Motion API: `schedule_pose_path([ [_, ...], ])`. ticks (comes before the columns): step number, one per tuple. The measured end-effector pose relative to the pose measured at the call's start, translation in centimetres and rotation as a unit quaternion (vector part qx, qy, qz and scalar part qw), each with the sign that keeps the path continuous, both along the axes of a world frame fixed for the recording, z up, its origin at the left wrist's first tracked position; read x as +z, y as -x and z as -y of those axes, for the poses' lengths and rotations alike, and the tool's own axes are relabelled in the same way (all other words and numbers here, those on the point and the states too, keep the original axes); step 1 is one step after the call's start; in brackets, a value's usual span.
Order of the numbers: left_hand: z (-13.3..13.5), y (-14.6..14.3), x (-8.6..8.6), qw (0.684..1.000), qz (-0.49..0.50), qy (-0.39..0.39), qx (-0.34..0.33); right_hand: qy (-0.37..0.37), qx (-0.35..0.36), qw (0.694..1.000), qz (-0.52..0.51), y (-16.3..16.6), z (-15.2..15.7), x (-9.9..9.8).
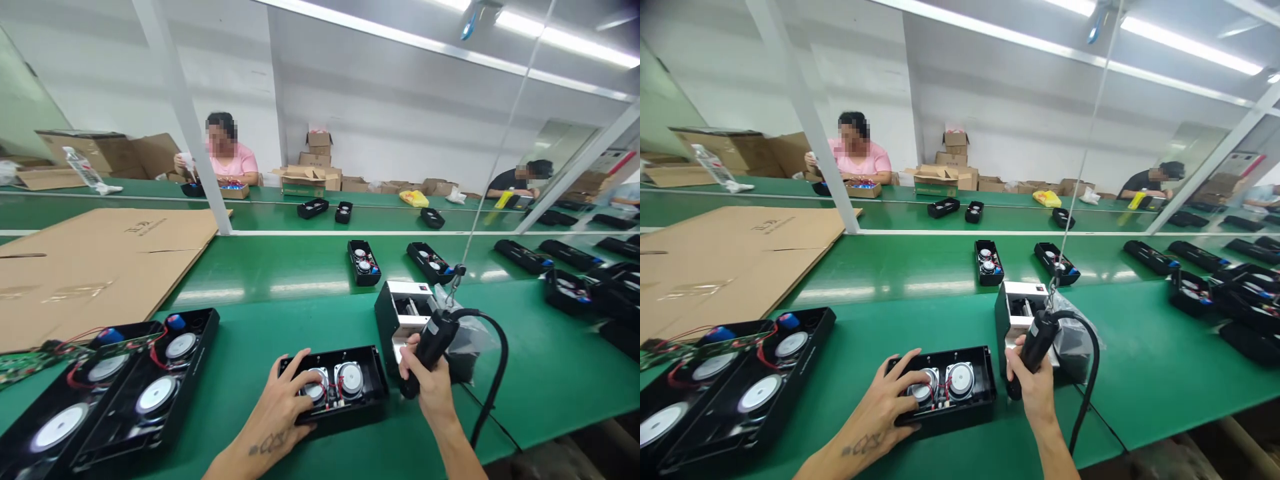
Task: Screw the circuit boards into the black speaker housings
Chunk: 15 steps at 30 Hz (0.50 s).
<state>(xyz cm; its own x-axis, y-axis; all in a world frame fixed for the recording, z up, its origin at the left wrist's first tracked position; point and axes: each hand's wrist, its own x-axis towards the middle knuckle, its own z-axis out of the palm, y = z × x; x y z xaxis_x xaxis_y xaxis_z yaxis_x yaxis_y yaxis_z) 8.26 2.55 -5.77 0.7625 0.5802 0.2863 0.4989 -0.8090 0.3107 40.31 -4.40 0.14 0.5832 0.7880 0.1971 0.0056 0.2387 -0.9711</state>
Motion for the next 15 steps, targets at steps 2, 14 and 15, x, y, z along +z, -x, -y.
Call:
schedule_pose_path([
  [2, -0.2, -0.1, -0.4, 1.0, 0.007, -0.008, 0.002, -0.03, -0.038, 0.999, -0.01, -1.0, 0.3, 1.7],
  [14, 0.6, -1.9, 1.2, 0.999, -0.008, 0.022, 0.027, -0.019, -0.082, 0.981, 0.174, -4.7, -1.3, 4.9],
  [15, 0.6, -1.8, 1.4, 0.999, -0.013, 0.028, 0.028, -0.007, -0.067, 0.982, 0.176, -4.5, -1.2, 4.9],
])
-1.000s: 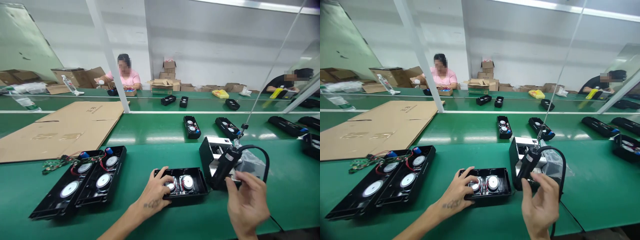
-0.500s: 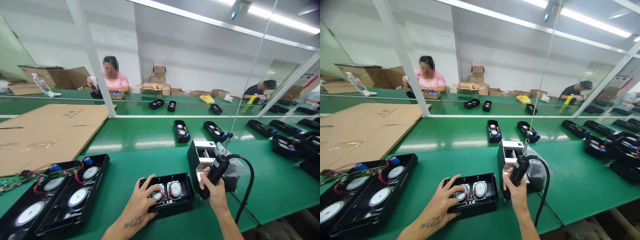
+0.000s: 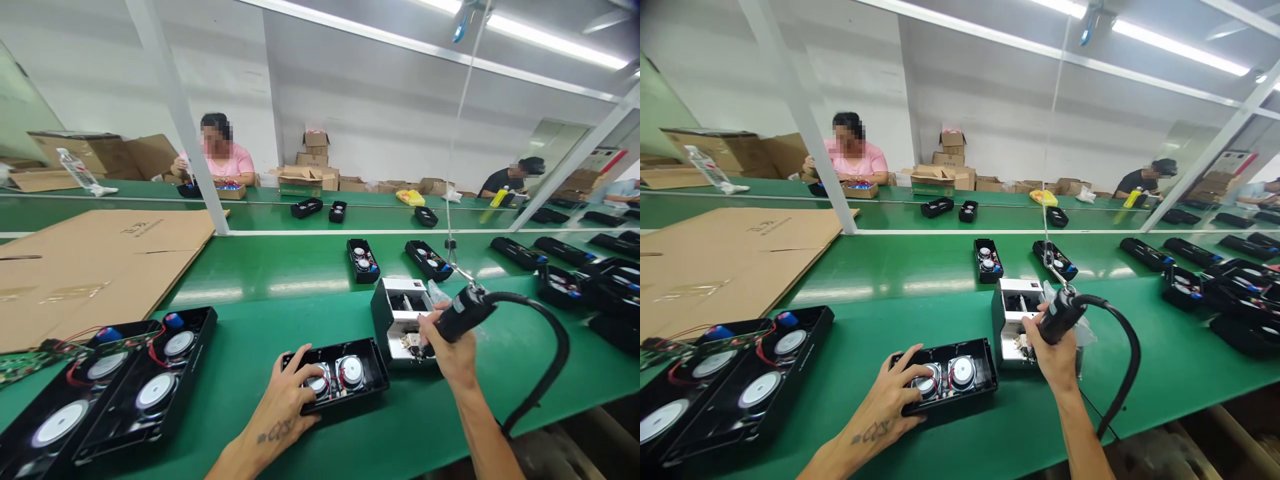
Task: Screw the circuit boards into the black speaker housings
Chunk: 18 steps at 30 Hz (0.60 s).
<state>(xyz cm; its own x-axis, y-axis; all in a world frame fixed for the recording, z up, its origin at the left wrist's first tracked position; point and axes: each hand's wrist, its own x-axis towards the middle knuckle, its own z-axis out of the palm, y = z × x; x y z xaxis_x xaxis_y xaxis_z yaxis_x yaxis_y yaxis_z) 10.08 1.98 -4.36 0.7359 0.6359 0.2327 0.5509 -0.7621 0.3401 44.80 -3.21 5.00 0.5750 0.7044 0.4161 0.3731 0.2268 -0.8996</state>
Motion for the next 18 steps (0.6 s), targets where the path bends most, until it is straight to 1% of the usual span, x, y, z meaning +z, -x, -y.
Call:
schedule_pose_path([
  [4, -0.1, 0.0, 1.2, 0.999, -0.017, 0.042, -0.003, 0.08, 0.061, 0.995, -0.017, 1.3, 1.9, 0.1],
  [6, 0.1, -0.3, 1.8, 0.998, -0.022, 0.06, 0.0, 0.099, 0.09, 0.99, -0.04, 2.3, 3.2, 0.2],
  [8, 0.6, -0.7, 2.0, 0.997, -0.02, 0.072, 0.006, 0.075, 0.112, 0.988, -0.075, 3.4, 4.4, 0.6],
  [10, 1.2, -1.1, 2.0, 0.997, -0.008, 0.077, 0.014, 0.022, 0.141, 0.982, -0.122, 4.7, 5.1, 1.2],
  [12, 1.6, -1.4, 1.6, 0.997, 0.011, 0.076, 0.023, -0.044, 0.191, 0.965, -0.171, 6.4, 5.4, 2.0],
  [14, 1.8, -1.5, 1.1, 0.996, 0.027, 0.076, 0.03, -0.096, 0.248, 0.941, -0.207, 8.4, 5.5, 2.7],
  [16, 1.8, -1.5, 0.8, 0.995, 0.038, 0.081, 0.031, -0.117, 0.285, 0.924, -0.227, 10.6, 5.3, 3.0],
  [18, 1.7, -1.4, 0.6, 0.995, 0.047, 0.086, 0.03, -0.108, 0.303, 0.92, -0.224, 12.6, 4.8, 2.7],
])
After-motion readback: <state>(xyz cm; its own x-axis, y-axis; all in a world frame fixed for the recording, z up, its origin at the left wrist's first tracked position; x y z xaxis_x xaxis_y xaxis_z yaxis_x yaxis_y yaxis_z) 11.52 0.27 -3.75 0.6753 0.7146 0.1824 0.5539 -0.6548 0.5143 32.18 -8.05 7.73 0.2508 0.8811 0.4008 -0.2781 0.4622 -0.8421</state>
